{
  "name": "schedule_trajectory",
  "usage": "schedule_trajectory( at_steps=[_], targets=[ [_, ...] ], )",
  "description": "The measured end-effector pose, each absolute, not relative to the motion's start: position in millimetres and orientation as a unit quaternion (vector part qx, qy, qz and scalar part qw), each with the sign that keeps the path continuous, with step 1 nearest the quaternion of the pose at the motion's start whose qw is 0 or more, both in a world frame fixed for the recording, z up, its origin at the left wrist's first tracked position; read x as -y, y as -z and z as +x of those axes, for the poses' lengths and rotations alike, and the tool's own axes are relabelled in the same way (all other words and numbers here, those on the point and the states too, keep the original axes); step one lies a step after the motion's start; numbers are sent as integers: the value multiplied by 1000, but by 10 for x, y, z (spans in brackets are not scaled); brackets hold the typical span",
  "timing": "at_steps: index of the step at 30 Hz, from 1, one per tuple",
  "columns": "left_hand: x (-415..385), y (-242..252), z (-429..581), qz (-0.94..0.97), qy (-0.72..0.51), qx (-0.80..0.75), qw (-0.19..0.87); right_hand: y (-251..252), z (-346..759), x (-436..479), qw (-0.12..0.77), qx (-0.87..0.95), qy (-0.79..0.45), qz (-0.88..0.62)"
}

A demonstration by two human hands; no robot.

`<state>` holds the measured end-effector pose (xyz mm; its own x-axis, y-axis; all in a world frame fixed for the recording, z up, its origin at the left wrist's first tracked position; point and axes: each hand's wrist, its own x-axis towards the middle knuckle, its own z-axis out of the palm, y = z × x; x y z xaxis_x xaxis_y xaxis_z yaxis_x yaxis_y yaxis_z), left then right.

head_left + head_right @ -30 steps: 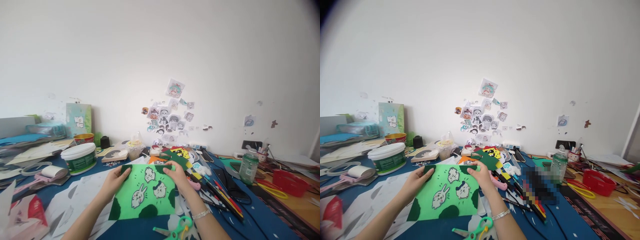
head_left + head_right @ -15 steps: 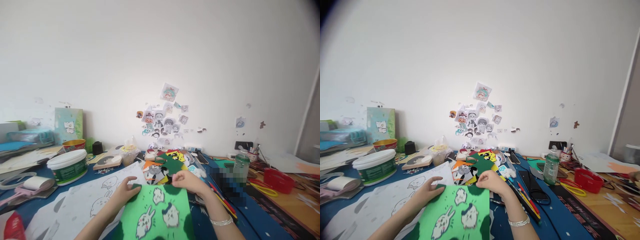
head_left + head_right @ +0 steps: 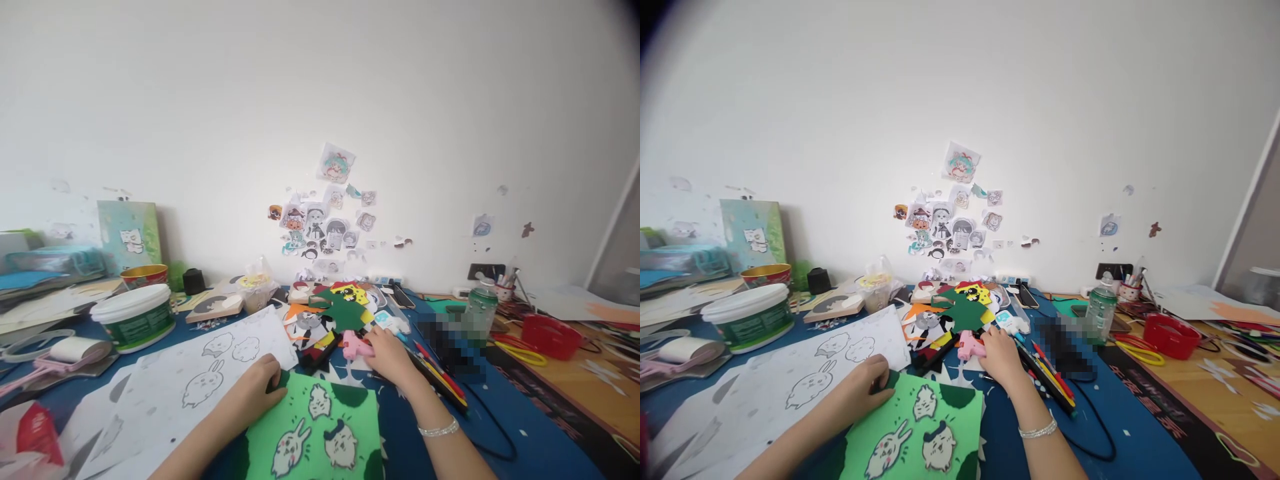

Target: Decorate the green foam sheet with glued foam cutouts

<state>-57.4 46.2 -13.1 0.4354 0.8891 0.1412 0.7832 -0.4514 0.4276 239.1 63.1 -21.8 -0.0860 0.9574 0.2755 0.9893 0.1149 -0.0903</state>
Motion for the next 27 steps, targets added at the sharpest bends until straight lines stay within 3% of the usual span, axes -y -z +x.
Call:
schedule_trajectory(
  at_steps=[13,20,24,27],
  targets=[
    [-546,106,-753,844,-199,-445,225,166,2399,-643,149,761,47,-630],
    [-534,45,-724,814,-244,-464,249,123,2524,-625,279,747,-62,-600],
    [-573,81,-717,805,-250,-472,257,89,2590,-615,324,733,-105,-588],
    [-590,92,-706,797,-260,-477,264,33,2642,-560,337,713,-209,-579]
  ],
)
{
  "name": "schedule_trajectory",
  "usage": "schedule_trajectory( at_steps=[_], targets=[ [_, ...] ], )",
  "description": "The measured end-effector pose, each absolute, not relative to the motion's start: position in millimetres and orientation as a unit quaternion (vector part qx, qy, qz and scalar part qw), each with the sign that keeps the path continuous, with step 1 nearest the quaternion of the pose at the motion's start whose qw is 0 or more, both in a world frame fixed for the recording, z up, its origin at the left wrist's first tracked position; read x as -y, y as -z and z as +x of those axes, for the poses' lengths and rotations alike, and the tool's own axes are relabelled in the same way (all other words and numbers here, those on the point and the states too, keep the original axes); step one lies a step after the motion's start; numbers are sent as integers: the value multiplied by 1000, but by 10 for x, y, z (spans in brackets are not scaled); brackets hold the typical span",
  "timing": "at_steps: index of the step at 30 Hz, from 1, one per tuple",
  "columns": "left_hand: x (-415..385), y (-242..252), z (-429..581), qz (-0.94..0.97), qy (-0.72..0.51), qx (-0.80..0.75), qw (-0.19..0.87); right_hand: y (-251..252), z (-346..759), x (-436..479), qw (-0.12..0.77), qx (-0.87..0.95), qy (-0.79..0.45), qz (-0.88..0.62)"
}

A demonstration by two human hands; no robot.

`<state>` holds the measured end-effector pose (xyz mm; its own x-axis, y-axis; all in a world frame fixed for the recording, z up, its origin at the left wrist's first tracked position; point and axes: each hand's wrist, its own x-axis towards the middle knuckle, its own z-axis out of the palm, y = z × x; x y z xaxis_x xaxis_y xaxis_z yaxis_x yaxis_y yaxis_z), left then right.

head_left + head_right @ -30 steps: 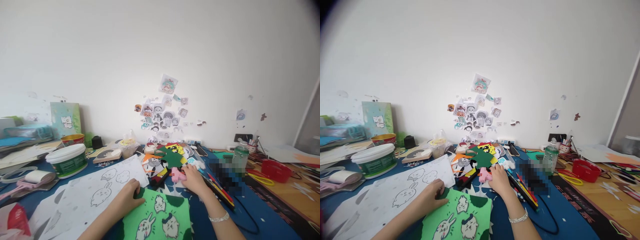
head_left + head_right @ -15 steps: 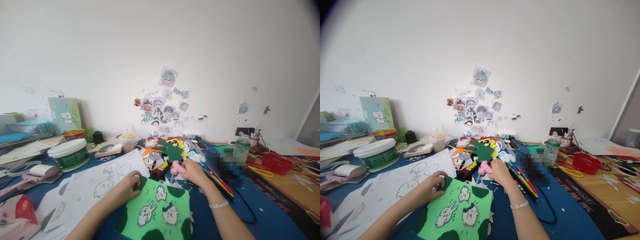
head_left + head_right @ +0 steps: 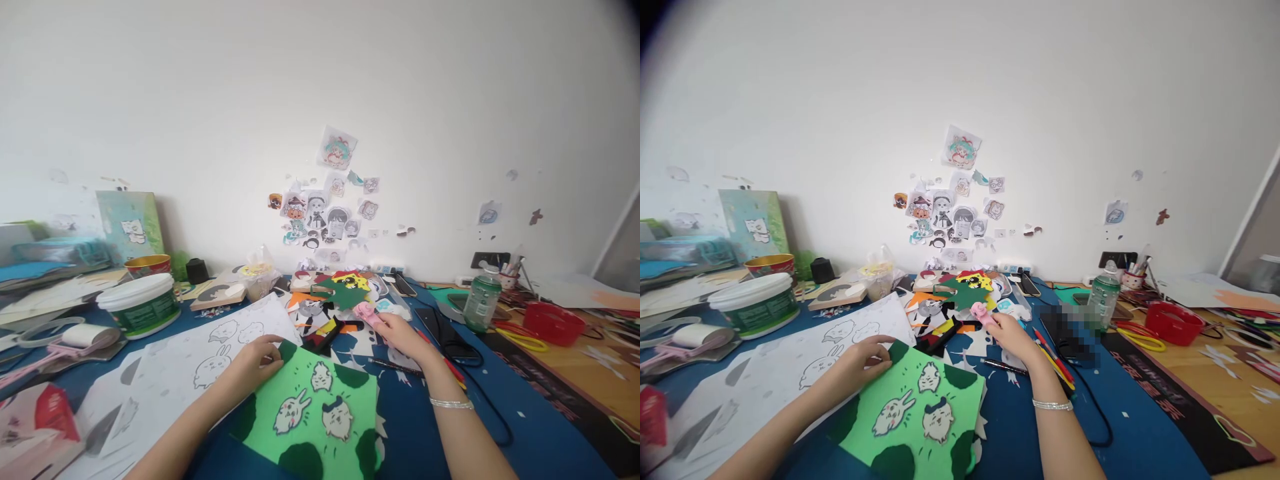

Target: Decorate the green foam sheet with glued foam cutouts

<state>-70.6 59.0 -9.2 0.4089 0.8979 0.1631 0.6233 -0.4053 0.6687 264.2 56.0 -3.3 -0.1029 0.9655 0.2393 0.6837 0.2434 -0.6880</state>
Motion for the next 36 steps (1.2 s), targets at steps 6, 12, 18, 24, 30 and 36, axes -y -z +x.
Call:
schedule_trajectory(
  at_steps=[6,12,18,24,30,36],
  targets=[
    [-543,53,-722,802,-234,-480,268,-66,2686,-446,407,650,-411,-493],
    [-580,87,-763,809,-236,-477,250,-62,2495,-431,464,625,-440,-447],
    [-709,172,-769,798,-284,-473,244,-136,2089,-410,447,667,-358,-476],
    [-730,166,-778,778,-316,-481,252,-72,1697,-386,348,827,-83,-433],
    [-737,172,-752,734,-294,-550,269,243,1667,-419,274,892,90,-348],
    [-783,220,-758,713,-280,-561,314,281,1607,-398,235,907,164,-308]
  ],
)
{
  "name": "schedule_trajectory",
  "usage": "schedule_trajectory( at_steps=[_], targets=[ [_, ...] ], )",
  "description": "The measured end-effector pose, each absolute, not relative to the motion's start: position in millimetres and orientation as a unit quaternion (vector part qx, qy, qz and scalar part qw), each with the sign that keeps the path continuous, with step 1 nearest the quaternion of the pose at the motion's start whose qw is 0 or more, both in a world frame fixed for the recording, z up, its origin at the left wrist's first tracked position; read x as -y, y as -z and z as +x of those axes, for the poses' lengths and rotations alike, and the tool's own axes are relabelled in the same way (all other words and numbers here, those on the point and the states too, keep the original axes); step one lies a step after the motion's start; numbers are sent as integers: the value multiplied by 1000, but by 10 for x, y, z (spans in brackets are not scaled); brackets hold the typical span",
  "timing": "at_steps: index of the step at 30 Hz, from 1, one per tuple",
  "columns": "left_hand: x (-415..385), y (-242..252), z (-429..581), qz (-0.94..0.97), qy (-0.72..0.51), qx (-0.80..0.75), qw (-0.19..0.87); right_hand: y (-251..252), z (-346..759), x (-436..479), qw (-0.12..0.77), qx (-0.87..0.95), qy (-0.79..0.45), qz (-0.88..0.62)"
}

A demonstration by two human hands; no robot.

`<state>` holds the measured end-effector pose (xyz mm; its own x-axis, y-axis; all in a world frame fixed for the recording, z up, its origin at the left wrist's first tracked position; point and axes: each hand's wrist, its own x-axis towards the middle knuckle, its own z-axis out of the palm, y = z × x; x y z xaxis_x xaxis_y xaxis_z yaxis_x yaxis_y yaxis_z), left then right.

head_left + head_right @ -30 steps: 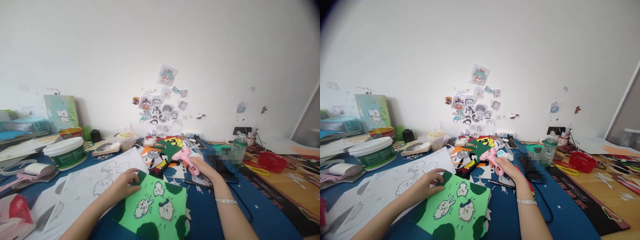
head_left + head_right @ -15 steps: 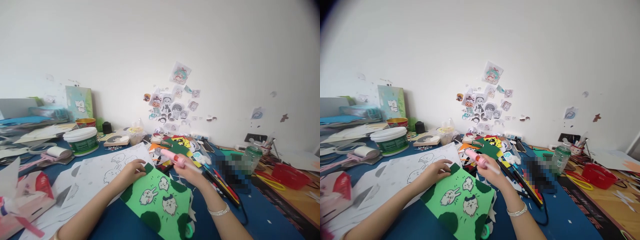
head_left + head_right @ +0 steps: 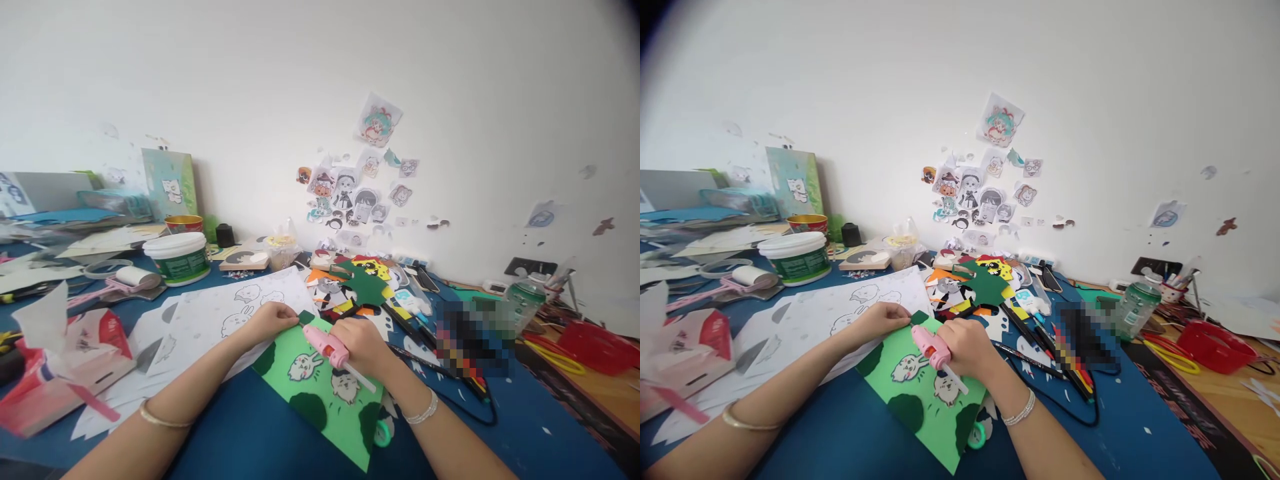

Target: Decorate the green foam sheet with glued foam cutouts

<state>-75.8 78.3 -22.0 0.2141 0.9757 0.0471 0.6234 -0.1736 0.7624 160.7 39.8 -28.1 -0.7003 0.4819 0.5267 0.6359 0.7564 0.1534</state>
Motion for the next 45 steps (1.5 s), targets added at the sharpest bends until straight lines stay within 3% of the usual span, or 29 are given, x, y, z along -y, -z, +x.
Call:
schedule_trajectory(
  at_steps=[13,21,45],
  targets=[
    [-759,202,-778,672,-285,-557,396,372,1541,-440,211,904,241,-284],
    [-766,201,-777,660,-278,-570,403,402,1515,-474,248,891,289,-249],
    [-773,222,-790,658,-284,-567,407,396,1537,-463,254,890,290,-245]
  ],
)
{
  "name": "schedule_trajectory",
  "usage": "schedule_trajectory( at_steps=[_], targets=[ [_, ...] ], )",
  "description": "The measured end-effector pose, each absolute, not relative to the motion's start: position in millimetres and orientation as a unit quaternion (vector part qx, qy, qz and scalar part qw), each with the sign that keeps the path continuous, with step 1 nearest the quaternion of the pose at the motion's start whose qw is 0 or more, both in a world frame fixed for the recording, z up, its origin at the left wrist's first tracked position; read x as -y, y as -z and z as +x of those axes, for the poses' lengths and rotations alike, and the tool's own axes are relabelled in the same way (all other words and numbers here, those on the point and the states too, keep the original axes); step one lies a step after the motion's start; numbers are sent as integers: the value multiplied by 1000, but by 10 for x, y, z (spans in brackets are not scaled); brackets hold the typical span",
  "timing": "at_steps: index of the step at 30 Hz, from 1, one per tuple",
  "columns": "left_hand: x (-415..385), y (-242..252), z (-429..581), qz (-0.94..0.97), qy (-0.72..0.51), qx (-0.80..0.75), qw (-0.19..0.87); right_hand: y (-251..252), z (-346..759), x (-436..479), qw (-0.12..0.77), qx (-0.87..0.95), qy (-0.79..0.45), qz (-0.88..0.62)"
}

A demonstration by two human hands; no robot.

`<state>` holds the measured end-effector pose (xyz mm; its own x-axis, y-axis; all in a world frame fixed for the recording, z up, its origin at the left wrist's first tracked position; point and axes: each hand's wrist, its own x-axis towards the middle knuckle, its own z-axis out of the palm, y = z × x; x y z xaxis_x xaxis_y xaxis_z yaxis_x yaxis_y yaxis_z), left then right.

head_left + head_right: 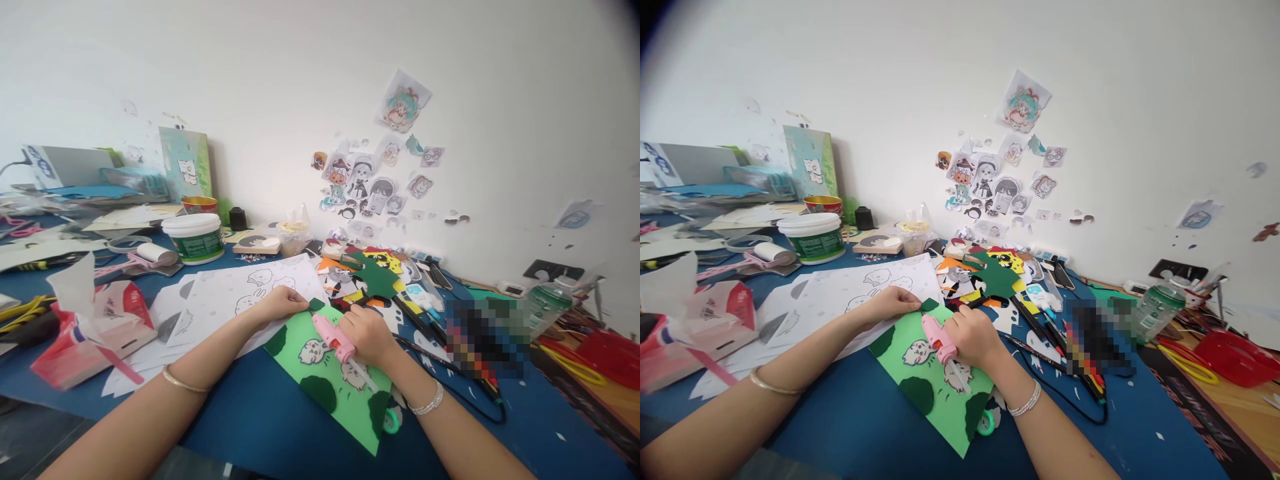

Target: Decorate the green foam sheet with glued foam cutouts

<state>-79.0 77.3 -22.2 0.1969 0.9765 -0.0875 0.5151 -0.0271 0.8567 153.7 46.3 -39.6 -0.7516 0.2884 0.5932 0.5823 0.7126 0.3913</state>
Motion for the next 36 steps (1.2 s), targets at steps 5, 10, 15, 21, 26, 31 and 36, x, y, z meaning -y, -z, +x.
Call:
schedule_trajectory(
  at_steps=[5,10,15,21,26,31,36],
  targets=[
    [-774,220,-792,665,-280,-556,411,404,1557,-463,246,888,292,-256],
    [-749,196,-782,664,-274,-565,407,391,1609,-465,243,885,299,-263],
    [-747,205,-781,663,-277,-563,408,337,1696,-474,255,868,312,-290],
    [-768,227,-798,661,-276,-561,416,326,1765,-533,290,842,299,-343],
    [-731,188,-782,661,-278,-559,416,371,1836,-651,310,807,271,-423],
    [-713,173,-745,661,-285,-566,402,371,1888,-735,298,778,231,-502],
    [-751,274,-683,697,-296,-549,355,364,1858,-724,277,782,209,-518]
  ],
)
